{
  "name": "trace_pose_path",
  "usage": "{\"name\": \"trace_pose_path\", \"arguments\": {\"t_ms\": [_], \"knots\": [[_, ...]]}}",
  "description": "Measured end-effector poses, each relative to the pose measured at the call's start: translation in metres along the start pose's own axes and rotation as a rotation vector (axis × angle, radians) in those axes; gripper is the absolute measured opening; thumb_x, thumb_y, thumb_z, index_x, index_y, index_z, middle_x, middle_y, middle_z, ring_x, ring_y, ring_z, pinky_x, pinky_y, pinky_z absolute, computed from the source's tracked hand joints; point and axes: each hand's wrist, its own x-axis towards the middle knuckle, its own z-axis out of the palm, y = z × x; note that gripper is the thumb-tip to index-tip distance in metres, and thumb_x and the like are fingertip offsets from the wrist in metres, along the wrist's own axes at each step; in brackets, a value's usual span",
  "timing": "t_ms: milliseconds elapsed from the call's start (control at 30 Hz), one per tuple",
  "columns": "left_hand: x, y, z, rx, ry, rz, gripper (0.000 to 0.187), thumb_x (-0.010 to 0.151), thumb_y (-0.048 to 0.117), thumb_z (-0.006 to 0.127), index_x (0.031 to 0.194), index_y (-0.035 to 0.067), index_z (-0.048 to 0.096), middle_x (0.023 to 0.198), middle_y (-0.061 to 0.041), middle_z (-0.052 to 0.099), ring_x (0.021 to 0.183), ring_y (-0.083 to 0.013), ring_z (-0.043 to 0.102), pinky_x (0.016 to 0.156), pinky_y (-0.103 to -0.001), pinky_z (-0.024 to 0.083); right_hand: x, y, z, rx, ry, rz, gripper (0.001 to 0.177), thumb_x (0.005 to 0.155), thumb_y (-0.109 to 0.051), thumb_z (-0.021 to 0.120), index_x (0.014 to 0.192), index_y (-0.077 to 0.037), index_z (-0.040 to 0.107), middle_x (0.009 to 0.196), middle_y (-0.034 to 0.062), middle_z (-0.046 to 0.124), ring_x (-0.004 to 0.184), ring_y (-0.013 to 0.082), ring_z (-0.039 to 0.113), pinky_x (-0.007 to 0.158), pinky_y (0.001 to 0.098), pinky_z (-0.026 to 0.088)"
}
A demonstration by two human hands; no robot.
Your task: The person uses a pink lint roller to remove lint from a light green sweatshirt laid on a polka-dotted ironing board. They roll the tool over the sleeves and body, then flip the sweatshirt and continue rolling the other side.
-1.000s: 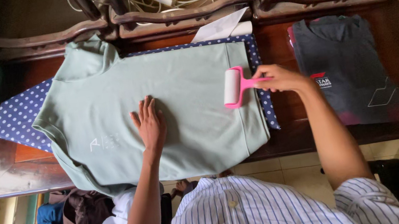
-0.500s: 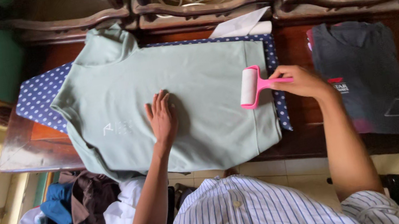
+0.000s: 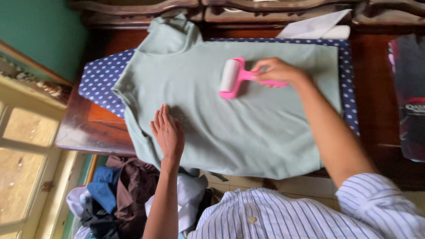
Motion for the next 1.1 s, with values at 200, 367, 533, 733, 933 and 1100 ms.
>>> {"name": "trace_pose_path", "arguments": {"t_ms": [200,367,533,733,933,1100], "knots": [[0.007,-0.070,-0.024,0.055,0.030,-0.122,0.051,0.101,0.019,0.051,0.150,0.006,0.046,0.160,-0.011,0.045,0.149,-0.0337,0.036,0.122,-0.058,0.022,-0.049,0.000,-0.083,-0.248,-0.055,0.246,0.025,0.086,-0.011,0.074,0.111,-0.011,0.076,0.078,0.0079,0.070,0.063,0.0153,0.060,0.059,0.0325,0.049],[0.021,-0.107,-0.032,0.095,0.020,-0.178,0.051,0.101,0.023,0.054,0.149,0.007,0.047,0.160,-0.013,0.042,0.146,-0.0319,0.038,0.117,-0.062,0.022,-0.019,-0.016,-0.038,-0.236,-0.046,0.155,0.022,0.089,-0.016,0.074,0.110,-0.009,0.075,0.079,0.0063,0.070,0.065,0.0142,0.060,0.058,0.0310,0.049],[0.039,-0.125,-0.032,0.093,-0.024,-0.189,0.050,0.101,0.023,0.053,0.149,0.009,0.048,0.161,-0.007,0.043,0.143,-0.0283,0.045,0.118,-0.063,0.025,0.068,-0.061,0.092,-0.147,0.039,0.014,0.019,0.092,-0.023,0.076,0.108,-0.016,0.070,0.075,0.0028,0.065,0.059,0.0122,0.054,0.049,0.0298,0.041],[0.043,-0.121,-0.042,0.101,-0.096,-0.241,0.052,0.099,0.024,0.056,0.149,0.012,0.048,0.161,-0.006,0.043,0.136,-0.0285,0.052,0.116,-0.064,0.027,0.096,-0.095,0.155,-0.084,0.008,-0.177,0.019,0.093,-0.022,0.077,0.105,-0.012,0.068,0.072,0.0027,0.064,0.057,0.0093,0.054,0.050,0.0280,0.045],[0.045,-0.122,-0.051,0.055,-0.108,-0.232,0.056,0.095,0.023,0.060,0.148,0.013,0.049,0.160,-0.004,0.043,0.134,-0.0292,0.054,0.114,-0.065,0.029,0.026,-0.064,0.038,-0.280,-0.156,-0.011,0.020,0.087,-0.013,0.072,0.107,-0.010,0.072,0.072,0.0052,0.067,0.058,0.0130,0.059,0.053,0.0312,0.048],[0.047,-0.126,-0.054,-0.034,-0.088,-0.243,0.054,0.092,0.022,0.066,0.143,0.013,0.054,0.156,-0.002,0.049,0.131,-0.0301,0.057,0.112,-0.059,0.037,0.008,-0.075,0.027,-0.344,-0.083,0.207,0.021,0.088,-0.012,0.074,0.108,-0.007,0.075,0.074,0.0067,0.068,0.060,0.0152,0.058,0.057,0.0313,0.046]]}}
